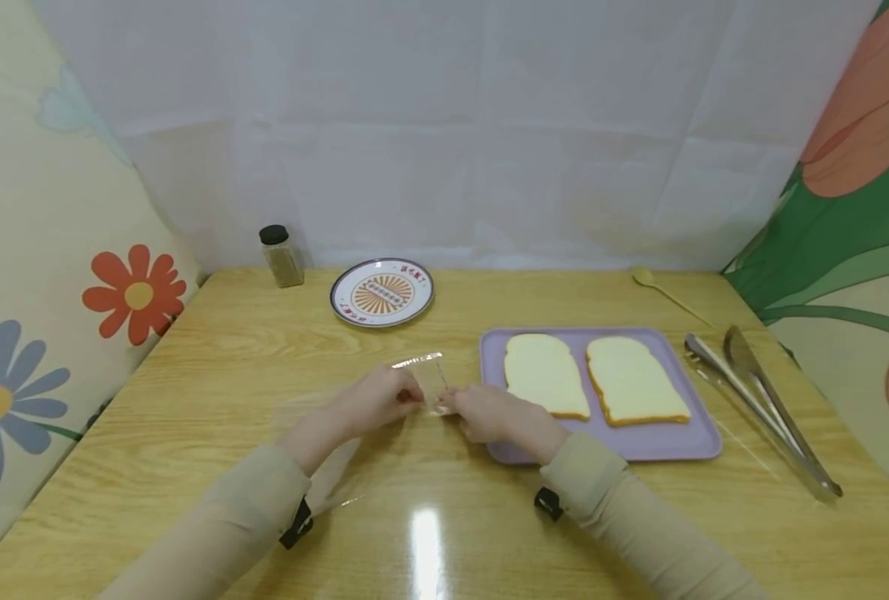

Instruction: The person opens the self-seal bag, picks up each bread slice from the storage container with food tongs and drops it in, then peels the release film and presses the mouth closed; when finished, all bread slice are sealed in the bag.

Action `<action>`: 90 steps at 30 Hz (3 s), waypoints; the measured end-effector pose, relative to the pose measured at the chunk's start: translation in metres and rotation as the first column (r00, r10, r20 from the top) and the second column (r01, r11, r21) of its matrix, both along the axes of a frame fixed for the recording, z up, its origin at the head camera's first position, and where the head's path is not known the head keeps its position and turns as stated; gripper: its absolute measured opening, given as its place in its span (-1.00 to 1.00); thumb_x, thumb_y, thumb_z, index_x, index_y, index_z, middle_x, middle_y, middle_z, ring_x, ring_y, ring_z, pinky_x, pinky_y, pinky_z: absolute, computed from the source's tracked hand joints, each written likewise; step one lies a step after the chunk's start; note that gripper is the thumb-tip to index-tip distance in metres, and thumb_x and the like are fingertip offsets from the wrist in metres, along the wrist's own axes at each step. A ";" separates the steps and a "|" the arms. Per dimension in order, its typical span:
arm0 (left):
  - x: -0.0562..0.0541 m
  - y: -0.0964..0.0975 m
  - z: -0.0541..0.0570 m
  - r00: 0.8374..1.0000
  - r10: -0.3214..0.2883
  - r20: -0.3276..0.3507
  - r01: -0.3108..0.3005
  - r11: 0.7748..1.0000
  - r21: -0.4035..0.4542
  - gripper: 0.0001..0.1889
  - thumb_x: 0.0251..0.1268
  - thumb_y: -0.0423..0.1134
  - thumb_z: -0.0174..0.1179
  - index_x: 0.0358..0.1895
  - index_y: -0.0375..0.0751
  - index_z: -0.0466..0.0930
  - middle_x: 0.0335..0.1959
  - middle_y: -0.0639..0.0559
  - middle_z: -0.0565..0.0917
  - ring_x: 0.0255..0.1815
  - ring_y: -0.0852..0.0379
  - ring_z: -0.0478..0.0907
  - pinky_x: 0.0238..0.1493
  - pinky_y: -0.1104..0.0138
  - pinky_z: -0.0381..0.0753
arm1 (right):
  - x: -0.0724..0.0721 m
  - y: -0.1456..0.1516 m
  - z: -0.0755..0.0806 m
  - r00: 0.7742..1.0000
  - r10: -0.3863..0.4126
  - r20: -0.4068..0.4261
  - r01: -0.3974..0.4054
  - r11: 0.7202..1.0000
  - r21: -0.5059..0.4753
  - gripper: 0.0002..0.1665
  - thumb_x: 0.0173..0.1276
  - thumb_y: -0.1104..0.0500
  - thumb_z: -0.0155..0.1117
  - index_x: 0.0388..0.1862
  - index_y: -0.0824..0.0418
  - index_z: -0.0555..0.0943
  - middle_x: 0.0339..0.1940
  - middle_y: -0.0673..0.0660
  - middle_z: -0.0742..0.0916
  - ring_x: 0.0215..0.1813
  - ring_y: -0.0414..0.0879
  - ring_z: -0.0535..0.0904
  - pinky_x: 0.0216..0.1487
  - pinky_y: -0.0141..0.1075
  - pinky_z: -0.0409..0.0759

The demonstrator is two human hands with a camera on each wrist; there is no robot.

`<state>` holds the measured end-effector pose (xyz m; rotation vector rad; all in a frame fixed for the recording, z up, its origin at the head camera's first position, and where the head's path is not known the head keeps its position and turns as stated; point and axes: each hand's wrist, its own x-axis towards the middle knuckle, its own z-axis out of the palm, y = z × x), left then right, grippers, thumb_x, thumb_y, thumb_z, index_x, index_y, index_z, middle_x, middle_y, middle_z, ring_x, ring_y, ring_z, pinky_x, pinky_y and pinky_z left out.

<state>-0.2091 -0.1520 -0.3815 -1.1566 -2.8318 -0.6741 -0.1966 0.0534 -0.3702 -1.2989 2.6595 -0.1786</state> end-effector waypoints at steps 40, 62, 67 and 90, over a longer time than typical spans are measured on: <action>-0.007 0.011 0.007 0.991 0.105 0.078 -0.110 0.992 0.056 -0.82 -0.15 -0.62 0.18 -0.48 -0.30 0.57 -0.54 -0.06 0.65 -0.50 0.18 0.55 -0.41 0.42 0.60 | 0.003 -0.001 0.000 0.999 0.018 -0.026 -0.018 1.000 0.008 -0.65 0.30 0.41 0.05 0.02 0.19 0.56 0.08 0.18 0.65 -0.18 0.01 0.65 -0.02 -0.21 0.66; -0.007 0.000 0.013 0.973 0.229 -0.015 -0.223 0.959 0.177 -0.93 0.25 -0.35 0.19 -0.39 -0.24 0.58 -0.50 -0.01 0.66 -0.48 0.23 0.50 -0.41 0.39 0.56 | 0.003 -0.001 0.001 1.000 0.005 -0.003 -0.005 0.999 0.036 -0.63 0.33 0.37 0.08 0.09 0.20 0.55 0.25 0.17 0.57 0.19 0.05 0.55 0.25 -0.16 0.52; -0.012 -0.005 0.017 0.976 0.218 -0.012 -0.205 0.933 0.296 -0.96 0.23 -0.44 0.17 -0.36 -0.36 0.56 -0.46 -0.15 0.67 -0.42 0.07 0.59 -0.35 0.34 0.64 | 0.002 -0.001 0.001 1.000 0.014 -0.017 -0.014 1.000 0.021 -0.64 0.25 0.43 0.10 0.00 0.19 0.57 0.07 0.15 0.66 -0.01 0.00 0.63 0.06 -0.24 0.62; -0.010 -0.008 0.013 0.996 0.067 0.052 -0.079 0.955 0.286 -0.96 0.19 -0.45 0.20 -0.38 -0.30 0.63 -0.41 -0.08 0.70 -0.33 0.06 0.64 -0.24 0.30 0.70 | -0.025 -0.004 -0.007 0.997 0.068 -0.022 -0.071 0.935 -0.346 -0.68 0.31 0.40 0.07 0.01 0.37 0.60 0.05 0.28 0.66 0.13 0.10 0.58 0.26 -0.17 0.50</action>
